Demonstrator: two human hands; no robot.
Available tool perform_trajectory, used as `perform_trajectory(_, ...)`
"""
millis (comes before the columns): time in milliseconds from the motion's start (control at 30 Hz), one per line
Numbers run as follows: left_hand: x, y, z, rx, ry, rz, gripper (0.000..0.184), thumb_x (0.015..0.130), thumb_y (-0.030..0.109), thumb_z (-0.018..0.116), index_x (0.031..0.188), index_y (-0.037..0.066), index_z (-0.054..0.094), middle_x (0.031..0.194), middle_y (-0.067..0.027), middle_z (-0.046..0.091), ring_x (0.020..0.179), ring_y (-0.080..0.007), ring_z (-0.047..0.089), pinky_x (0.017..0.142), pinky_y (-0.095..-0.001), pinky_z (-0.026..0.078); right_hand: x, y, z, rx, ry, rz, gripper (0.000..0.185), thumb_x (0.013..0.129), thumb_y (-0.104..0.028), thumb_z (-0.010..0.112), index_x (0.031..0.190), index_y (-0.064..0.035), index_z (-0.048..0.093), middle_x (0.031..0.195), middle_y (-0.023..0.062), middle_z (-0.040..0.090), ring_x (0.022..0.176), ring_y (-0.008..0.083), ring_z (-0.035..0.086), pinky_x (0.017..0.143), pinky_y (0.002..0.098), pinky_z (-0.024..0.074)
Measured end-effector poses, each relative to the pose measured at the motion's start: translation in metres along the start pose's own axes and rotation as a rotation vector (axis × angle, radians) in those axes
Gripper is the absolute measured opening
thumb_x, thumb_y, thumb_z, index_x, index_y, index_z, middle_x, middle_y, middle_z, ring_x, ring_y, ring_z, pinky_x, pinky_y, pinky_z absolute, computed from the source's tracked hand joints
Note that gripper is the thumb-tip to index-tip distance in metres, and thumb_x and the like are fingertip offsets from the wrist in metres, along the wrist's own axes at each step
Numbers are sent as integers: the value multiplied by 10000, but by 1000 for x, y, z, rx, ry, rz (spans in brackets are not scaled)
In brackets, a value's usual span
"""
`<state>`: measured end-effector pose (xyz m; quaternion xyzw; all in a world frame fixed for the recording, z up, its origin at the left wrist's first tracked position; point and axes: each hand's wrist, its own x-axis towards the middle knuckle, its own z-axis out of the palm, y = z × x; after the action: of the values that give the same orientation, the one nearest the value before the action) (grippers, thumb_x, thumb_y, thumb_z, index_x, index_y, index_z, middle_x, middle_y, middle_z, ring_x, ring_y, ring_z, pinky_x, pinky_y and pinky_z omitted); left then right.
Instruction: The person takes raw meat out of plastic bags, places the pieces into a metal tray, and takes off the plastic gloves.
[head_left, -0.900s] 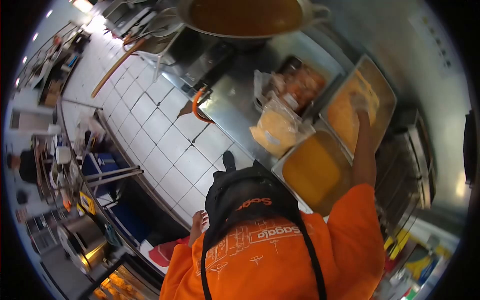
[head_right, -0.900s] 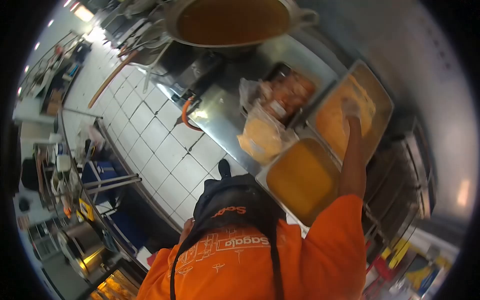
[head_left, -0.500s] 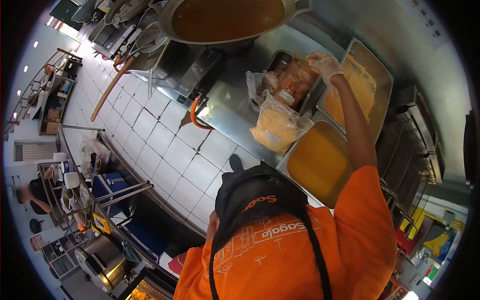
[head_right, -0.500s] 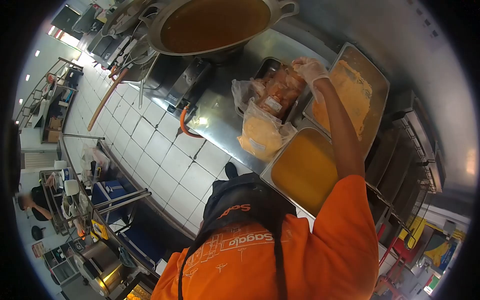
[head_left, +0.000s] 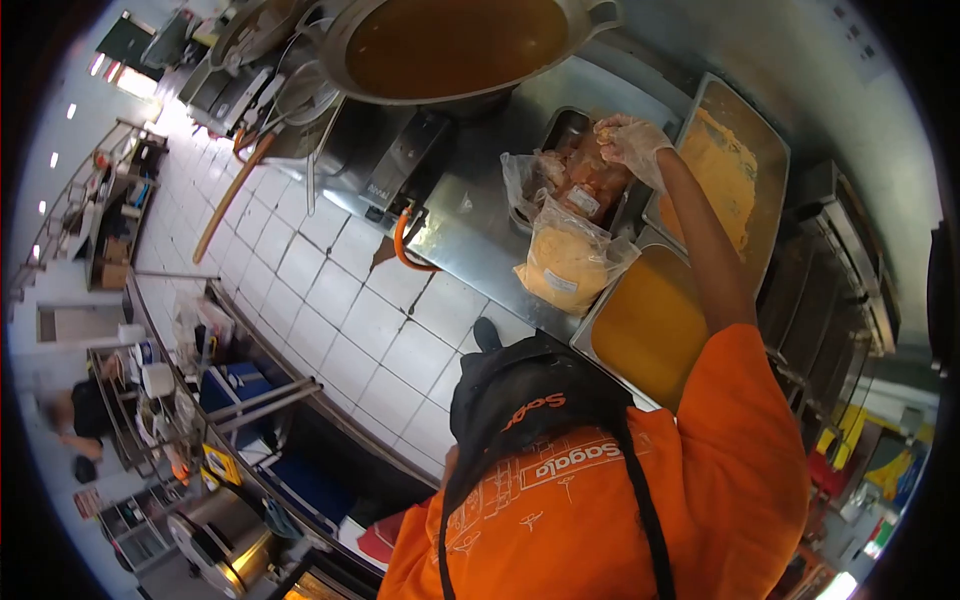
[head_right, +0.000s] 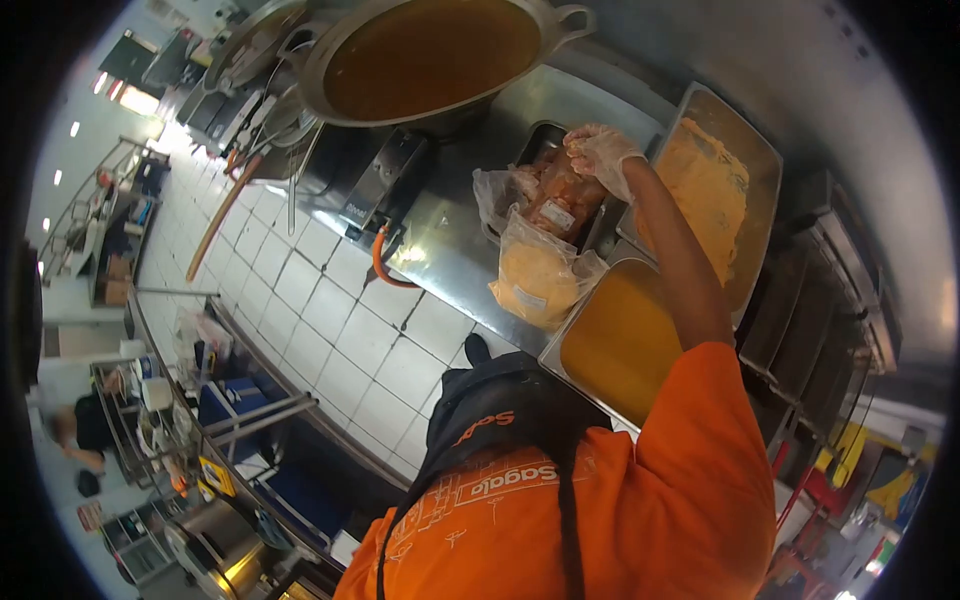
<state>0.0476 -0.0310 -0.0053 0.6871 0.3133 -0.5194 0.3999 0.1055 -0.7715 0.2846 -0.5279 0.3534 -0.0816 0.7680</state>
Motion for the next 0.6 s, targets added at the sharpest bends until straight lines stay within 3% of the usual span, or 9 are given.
perform_trajectory(133,10,13,-4,46,-23,6,254,935,242,469,989,73,650,802,-60,633,695,-145,562,626,-304,427,-35,-22,-34,43,12,-82,119,904,-2,548,1013,-20,591,803,70,553,605,133,505,567,249,427)
perform_trajectory(233,16,22,-2,63,-29,6,256,933,237,470,972,67,658,790,-63,631,692,-144,561,622,-301,428,-59,-39,-87,-387,289,-129,124,914,-39,515,976,-25,622,881,75,620,733,143,586,610,263,478)
perform_trajectory(333,22,30,1,56,-9,39,259,932,233,472,956,60,665,777,-66,628,689,-144,560,618,-298,429,-80,-26,-124,-613,618,-97,194,916,-96,459,1007,-16,610,825,75,571,706,159,537,657,315,473)
perform_trajectory(400,32,49,6,50,66,165,262,931,230,473,945,56,669,769,-69,626,686,-144,559,615,-296,429,-61,30,-184,-1069,737,52,227,896,-176,488,954,-3,624,887,131,629,780,246,590,733,405,489)
perform_trajectory(433,37,68,16,60,116,285,264,931,228,474,940,54,672,764,-70,625,685,-144,559,614,-295,430,-53,61,-204,-1593,728,-170,233,837,-211,557,925,-9,631,950,183,655,837,335,612,753,465,470)
perform_trajectory(467,43,92,23,84,189,420,265,930,227,474,934,52,674,760,-71,624,684,-144,558,612,-293,430,-45,86,-226,-1676,530,-6,212,811,-207,585,921,-34,638,961,210,660,856,353,619,721,457,463)
perform_trajectory(533,20,169,60,152,301,704,278,941,219,484,931,7,663,781,-82,626,701,-148,555,631,-312,436,-75,88,-204,-1225,666,59,112,838,-111,533,874,-84,635,851,160,621,763,309,589,670,416,459)
perform_trajectory(567,-5,212,86,134,278,966,280,939,281,502,845,41,613,620,-12,480,519,-100,448,460,-272,356,-85,87,-201,-1065,685,108,118,844,-75,514,856,-95,630,811,141,600,731,295,573,663,396,458)
perform_trajectory(600,-66,259,120,77,185,1007,268,947,273,504,840,49,604,622,6,452,536,-85,418,490,-245,339,-91,88,-202,-1043,618,95,124,847,-60,508,850,-97,627,794,131,583,715,288,561,663,388,458)
